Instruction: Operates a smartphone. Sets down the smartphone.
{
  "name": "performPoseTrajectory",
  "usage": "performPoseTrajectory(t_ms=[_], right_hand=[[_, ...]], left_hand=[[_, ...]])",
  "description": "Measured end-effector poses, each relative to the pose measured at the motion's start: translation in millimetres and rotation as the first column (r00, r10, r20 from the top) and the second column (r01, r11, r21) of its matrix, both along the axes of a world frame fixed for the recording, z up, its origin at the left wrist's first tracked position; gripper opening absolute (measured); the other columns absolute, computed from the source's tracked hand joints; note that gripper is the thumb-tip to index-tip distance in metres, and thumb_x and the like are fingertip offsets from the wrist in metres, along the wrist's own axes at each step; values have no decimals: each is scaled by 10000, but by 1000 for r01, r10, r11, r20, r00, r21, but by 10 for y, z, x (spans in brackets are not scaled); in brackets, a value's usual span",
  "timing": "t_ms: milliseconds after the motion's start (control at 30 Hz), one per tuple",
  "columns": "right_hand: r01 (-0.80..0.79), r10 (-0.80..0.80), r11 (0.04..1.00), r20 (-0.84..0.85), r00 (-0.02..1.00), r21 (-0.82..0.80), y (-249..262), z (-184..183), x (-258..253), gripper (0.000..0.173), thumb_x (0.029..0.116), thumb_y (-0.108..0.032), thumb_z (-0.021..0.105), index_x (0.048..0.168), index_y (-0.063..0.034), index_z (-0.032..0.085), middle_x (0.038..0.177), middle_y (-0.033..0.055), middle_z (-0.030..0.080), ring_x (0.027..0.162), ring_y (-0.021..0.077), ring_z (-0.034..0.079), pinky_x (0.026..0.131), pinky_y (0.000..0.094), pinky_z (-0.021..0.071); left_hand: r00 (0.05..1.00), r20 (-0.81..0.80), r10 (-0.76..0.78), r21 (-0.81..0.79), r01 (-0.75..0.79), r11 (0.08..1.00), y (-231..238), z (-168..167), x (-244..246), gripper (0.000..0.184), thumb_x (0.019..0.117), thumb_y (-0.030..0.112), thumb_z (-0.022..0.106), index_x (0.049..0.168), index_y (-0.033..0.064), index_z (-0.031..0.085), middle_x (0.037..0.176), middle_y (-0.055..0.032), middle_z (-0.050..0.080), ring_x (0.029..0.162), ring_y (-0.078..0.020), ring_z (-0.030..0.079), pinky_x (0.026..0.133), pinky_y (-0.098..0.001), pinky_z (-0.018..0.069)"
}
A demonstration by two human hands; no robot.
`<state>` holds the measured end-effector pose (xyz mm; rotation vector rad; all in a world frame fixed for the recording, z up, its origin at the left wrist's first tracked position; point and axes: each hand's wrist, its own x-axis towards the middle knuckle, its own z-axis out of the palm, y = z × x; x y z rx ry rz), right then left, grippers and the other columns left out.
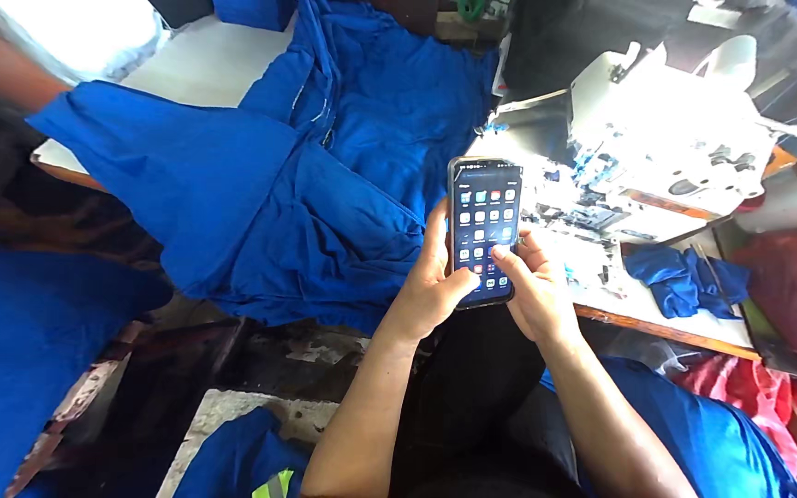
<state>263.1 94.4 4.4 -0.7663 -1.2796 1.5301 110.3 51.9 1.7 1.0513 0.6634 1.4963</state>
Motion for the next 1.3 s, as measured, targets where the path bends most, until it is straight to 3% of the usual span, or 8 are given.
performPoseTrajectory(t_ms=[300,600,733,867,933,1067,1167,1300], right_hand=[[-69,68,998,-54,996,-16,-12,-19,54,288,1041,-111,440,1292,-64,572,1074,109,692,976,191,711,900,410,601],[-68,68,998,-39,997,2,-15,-24,72,302,1019,-72,475,1310,-62,557,1072,109,692,976,191,708,903,408,599],[-38,39,999,-30,999,19,-30,-21,64,282,1028,-94,481,1289,-61,582,1083,102,691,1011,192,699,932,409,588],[-97,100,995,-143,985,29,-9,-57,122,358,1083,-324,412,1312,-98,568,1139,72,693,1072,175,680,963,424,566],[-127,120,992,-264,957,-10,13,-55,161,457,1063,-436,469,1303,-69,596,1148,74,712,1084,177,685,968,426,563],[-8,8,1000,-309,951,0,-24,11,210,322,1075,-126,385,1307,13,559,1146,48,689,1050,120,672,959,362,564],[66,-80,997,-382,921,-50,-84,15,248,356,1069,-100,384,1348,42,554,1199,58,690,1079,107,669,986,345,551],[189,-223,975,-468,855,-118,-108,48,473,318,1060,-108,409,1232,-13,660,1090,30,739,1005,98,700,934,328,574]], left_hand=[[1000,7,-7,-22,7,1000,0,-5,-16,867,835,-87,469,1582,236,173,1375,-111,568,1135,-211,655,931,-379,577],[1000,-11,8,-26,-9,1000,-12,16,5,856,841,-65,463,1584,241,168,1388,-103,562,1146,-213,654,955,-399,572],[998,-50,35,2,-35,999,-27,21,15,886,834,-50,493,1605,234,164,1455,-88,525,1247,-215,602,1014,-404,543],[993,-98,62,86,-54,995,-29,36,43,882,822,-30,516,1604,191,172,1452,-76,531,1258,-208,595,1031,-400,541],[990,-129,53,149,-33,988,-14,42,55,888,829,-11,545,1601,153,138,1469,-66,516,1286,-199,580,1049,-396,536],[976,-200,86,198,-45,979,25,82,193,878,855,61,630,1578,36,133,1468,-39,510,1293,-158,572,1052,-339,539],[961,-258,100,216,-43,976,45,193,309,858,885,97,616,1567,-11,107,1497,-23,480,1329,-120,535,1087,-306,504],[957,-291,-12,186,69,980,87,331,485,914,933,291,671,1566,-12,84,1461,1,514,1298,-110,560,1068,-320,517]])
